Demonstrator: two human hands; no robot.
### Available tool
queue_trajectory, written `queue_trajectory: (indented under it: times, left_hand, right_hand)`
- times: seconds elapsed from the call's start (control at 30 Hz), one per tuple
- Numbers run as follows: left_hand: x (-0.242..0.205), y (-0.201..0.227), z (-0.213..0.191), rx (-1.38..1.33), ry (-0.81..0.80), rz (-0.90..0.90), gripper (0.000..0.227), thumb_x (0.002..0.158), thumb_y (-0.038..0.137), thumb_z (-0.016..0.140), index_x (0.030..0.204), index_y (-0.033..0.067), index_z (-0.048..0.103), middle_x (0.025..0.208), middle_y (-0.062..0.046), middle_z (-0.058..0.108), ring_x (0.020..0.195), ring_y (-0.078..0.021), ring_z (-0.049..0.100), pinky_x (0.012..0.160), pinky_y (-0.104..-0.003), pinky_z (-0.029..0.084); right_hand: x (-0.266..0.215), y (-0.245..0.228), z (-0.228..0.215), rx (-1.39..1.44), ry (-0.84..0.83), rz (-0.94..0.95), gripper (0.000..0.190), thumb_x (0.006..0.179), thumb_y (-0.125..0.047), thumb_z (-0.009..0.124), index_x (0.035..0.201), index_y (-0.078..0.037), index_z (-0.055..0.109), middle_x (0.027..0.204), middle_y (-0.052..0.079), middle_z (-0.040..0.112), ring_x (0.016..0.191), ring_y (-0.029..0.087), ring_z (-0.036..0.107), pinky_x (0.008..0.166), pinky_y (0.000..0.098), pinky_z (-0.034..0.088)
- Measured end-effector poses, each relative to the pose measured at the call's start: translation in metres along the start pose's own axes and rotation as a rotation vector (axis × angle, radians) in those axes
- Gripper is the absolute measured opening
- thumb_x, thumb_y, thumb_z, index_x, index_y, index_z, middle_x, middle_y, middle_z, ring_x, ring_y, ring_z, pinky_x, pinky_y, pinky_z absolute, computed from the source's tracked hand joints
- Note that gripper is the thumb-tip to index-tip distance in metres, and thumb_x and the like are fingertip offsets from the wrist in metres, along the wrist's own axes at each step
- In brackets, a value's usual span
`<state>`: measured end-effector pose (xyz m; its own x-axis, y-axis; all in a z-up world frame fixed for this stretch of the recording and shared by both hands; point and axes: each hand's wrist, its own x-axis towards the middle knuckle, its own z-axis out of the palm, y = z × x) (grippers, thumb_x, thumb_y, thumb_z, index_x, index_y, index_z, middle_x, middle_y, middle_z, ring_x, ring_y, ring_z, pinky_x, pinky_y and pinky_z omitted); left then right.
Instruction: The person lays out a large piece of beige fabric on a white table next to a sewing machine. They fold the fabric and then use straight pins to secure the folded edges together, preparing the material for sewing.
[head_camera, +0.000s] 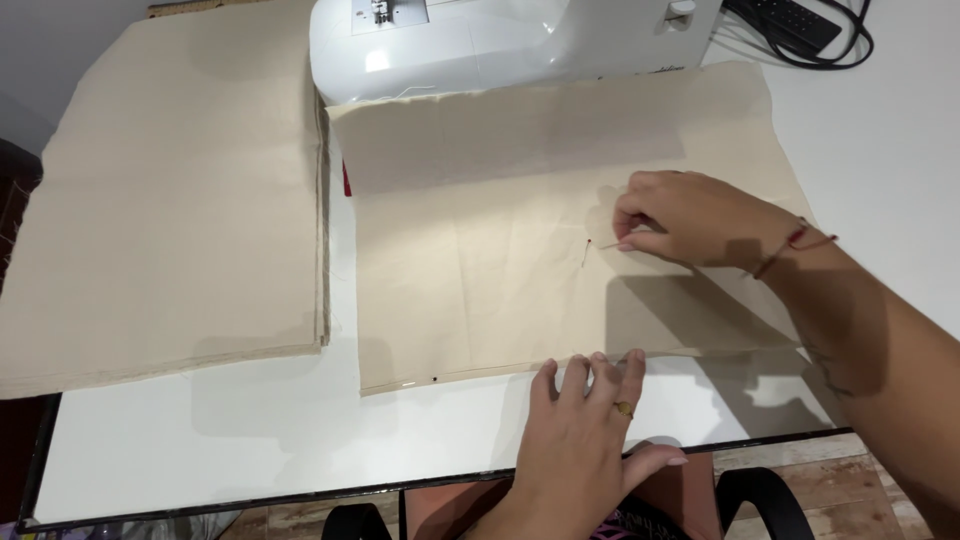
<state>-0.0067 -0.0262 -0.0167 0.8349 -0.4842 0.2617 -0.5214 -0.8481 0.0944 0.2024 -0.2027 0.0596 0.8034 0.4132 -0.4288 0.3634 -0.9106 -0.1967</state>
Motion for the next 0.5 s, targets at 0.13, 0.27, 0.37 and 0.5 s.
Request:
queue_trajectory:
  times: [0.13,0.27,0.37,0.5]
  left_hand:
    - [0.0,0.001,0.001,0.023,-0.025,-0.006,0.092,0.095,0.08,0.033,0.155,0.0117,0.045,0.129,-0.014,0.059,0.113,-0.0314,0.051,0.104,-0.052,0.037]
    - [0.003,0.001,-0.001,0.063,0.025,-0.015,0.093,0.092,0.082,0.038,0.153,0.0127,0.049,0.124,-0.009,0.059,0.111,-0.0287,0.05,0.103,-0.05,0.039]
    - [0.003,0.002,-0.001,0.028,0.011,-0.016,0.091,0.092,0.082,0.041,0.15,0.0124,0.05,0.123,-0.008,0.06,0.11,-0.0282,0.051,0.102,-0.05,0.039]
    - [0.002,0.0,0.001,0.06,0.004,-0.012,0.09,0.093,0.082,0.037,0.152,0.0156,0.051,0.123,-0.01,0.056,0.112,-0.0283,0.05,0.104,-0.051,0.038]
  right_hand:
    - [-0.013,0.018,0.022,-0.168,0.076,-0.11,0.025,0.103,-0.032,0.044,0.087,-0.024,0.062,0.097,-0.006,0.06,0.079,0.016,0.059,0.083,0.0346,0.046]
    - [-0.051,-0.011,0.014,0.082,0.091,0.066,0.026,0.107,-0.03,0.045,0.087,-0.018,0.056,0.085,-0.003,0.064,0.071,0.015,0.051,0.068,0.0306,0.043]
    - [-0.07,-0.004,0.039,0.228,0.336,-0.087,0.017,0.099,-0.026,0.059,0.107,-0.015,0.069,0.092,-0.003,0.077,0.071,0.01,0.069,0.06,0.0226,0.056]
    - [-0.091,-0.005,0.075,0.221,0.341,-0.054,0.025,0.092,-0.025,0.067,0.115,-0.024,0.074,0.102,-0.005,0.081,0.08,0.013,0.078,0.071,0.0265,0.065]
